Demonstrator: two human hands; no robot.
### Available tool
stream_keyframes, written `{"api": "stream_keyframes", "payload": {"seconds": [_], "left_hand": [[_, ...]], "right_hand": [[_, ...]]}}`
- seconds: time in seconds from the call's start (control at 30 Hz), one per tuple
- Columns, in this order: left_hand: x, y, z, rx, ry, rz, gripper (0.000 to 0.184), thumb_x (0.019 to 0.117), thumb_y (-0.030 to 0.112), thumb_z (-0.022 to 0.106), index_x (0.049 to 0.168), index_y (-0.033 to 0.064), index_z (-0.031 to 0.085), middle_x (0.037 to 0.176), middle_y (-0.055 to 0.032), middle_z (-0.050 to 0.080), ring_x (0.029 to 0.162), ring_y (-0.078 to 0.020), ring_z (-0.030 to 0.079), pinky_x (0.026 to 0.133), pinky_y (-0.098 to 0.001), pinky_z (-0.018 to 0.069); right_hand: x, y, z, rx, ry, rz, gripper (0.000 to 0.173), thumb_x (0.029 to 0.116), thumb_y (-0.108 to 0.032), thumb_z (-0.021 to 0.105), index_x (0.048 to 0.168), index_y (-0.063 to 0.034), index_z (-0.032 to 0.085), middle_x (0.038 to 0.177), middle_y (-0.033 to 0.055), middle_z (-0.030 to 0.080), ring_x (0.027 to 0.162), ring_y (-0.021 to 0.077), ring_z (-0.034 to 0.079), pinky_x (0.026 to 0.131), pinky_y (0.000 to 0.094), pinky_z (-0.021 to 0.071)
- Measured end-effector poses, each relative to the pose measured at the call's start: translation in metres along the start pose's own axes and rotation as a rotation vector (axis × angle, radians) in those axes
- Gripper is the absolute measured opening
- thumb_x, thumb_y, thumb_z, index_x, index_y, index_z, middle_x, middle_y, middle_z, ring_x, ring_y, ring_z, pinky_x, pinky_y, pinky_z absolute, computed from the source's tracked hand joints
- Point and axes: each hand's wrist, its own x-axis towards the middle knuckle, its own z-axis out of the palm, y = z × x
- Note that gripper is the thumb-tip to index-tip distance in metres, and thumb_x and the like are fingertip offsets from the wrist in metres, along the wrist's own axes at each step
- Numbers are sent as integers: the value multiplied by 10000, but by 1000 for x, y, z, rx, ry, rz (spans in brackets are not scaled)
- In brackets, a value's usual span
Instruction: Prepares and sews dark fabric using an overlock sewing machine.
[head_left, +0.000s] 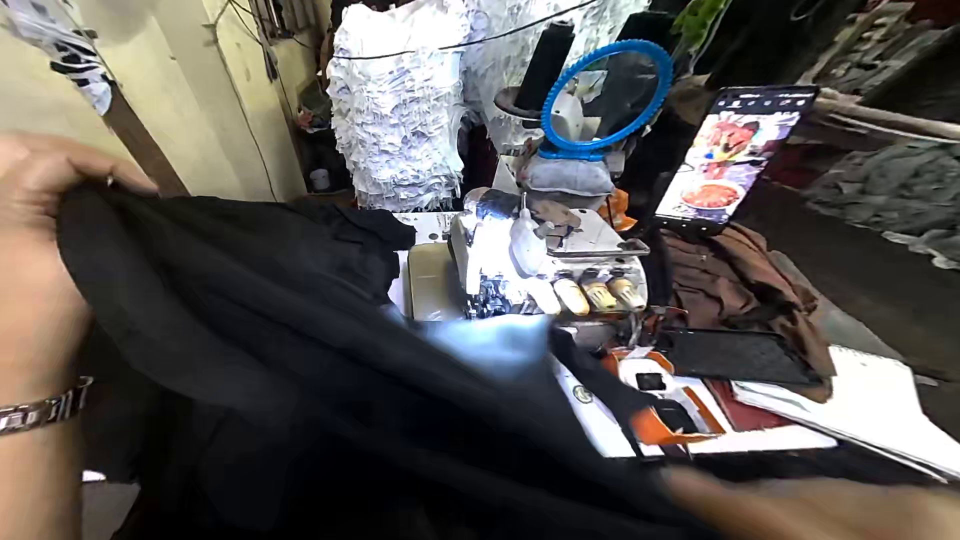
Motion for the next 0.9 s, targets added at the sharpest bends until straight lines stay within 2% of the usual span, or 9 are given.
{"api": "stream_keyframes", "payload": {"seconds": [0.1, 0.17, 0.23, 0.3, 0.4, 0.5, 0.7, 0.8, 0.9], "left_hand": [[-28, -42, 18, -43, -134, -127, 313, 1018, 132, 402, 1092, -21, 665, 1185, -213, 607, 1167, -360, 565, 1036, -549, 436], [-57, -40, 25, 5, -427, -379, 290, 1014, -55, 402, 1086, -79, 681, 1231, -323, 566, 1214, -485, 512, 1047, -674, 372], [-81, -48, 30, 161, -828, -509, 389, 860, -164, 637, 1201, 5, 717, 1351, -337, 554, 1300, -549, 479, 1056, -738, 354], [-92, -46, 32, 234, -1077, -556, 599, 815, -96, 753, 1379, 51, 615, 1488, -302, 464, 1390, -513, 419, 1105, -717, 316], [-91, -24, 30, 280, -1047, -484, 592, 828, -105, 719, 1395, 27, 610, 1499, -318, 462, 1405, -541, 396, 1119, -764, 242], [-92, 8, 42, 161, -800, -252, 410, 866, -74, 709, 1266, 18, 703, 1375, -304, 584, 1277, -578, 514, 1027, -808, 329], [-103, 93, 83, -286, -862, -72, 216, 984, 98, 593, 1114, 149, 757, 1105, 3, 720, 1059, -148, 678, 939, -426, 564], [-123, 113, 109, -279, -990, -12, 238, 971, 121, 633, 1147, 195, 774, 1125, -63, 704, 1109, -252, 652, 985, -493, 524], [-118, 138, 108, -161, -1139, -107, 193, 988, 202, 657, 1111, 111, 775, 1266, -198, 659, 1263, -433, 554, 1091, -601, 393]], "right_hand": [[-17, -23, 67, 195, -280, -31, 208, 974, -123, 649, 1158, -100, 744, 946, 145, 707, 823, 307, 668, 726, 449, 537], [-32, -26, 103, 294, -517, -29, 206, 995, -157, 626, 1145, -82, 746, 947, 158, 702, 829, 344, 671, 701, 469, 536], [-46, -11, 122, 324, -695, 31, 240, 991, -228, 648, 1130, -55, 742, 976, 185, 708, 886, 392, 688, 736, 536, 549], [-53, 14, 125, 295, -672, 150, 229, 994, -227, 638, 1098, -52, 742, 962, 165, 722, 902, 365, 708, 765, 549, 568], [-57, 54, 124, 222, -473, 296, 208, 1013, -184, 597, 1092, -64, 748, 946, 102, 744, 825, 256, 729, 741, 473, 603], [-68, 68, 139, 240, -335, 354, 227, 1004, -222, 562, 1065, -131, 762, 934, 9, 742, 780, 124, 701, 706, 331, 597], [-76, 30, 169, 546, -694, 272, 207, 1023, -175, 577, 1099, -67, 735, 987, 101, 736, 900, 234, 724, 829, 454, 597], [-68, 14, 186, 603, -640, 170, 164, 1000, -135, 598, 1054, -64, 736, 963, 100, 737, 909, 231, 731, 809, 433, 605], [-45, 1, 197, 634, -598, 185, 210, 1007, -145, 600, 1132, -24, 719, 1030, 145, 734, 960, 270, 730, 853, 449, 597]]}}
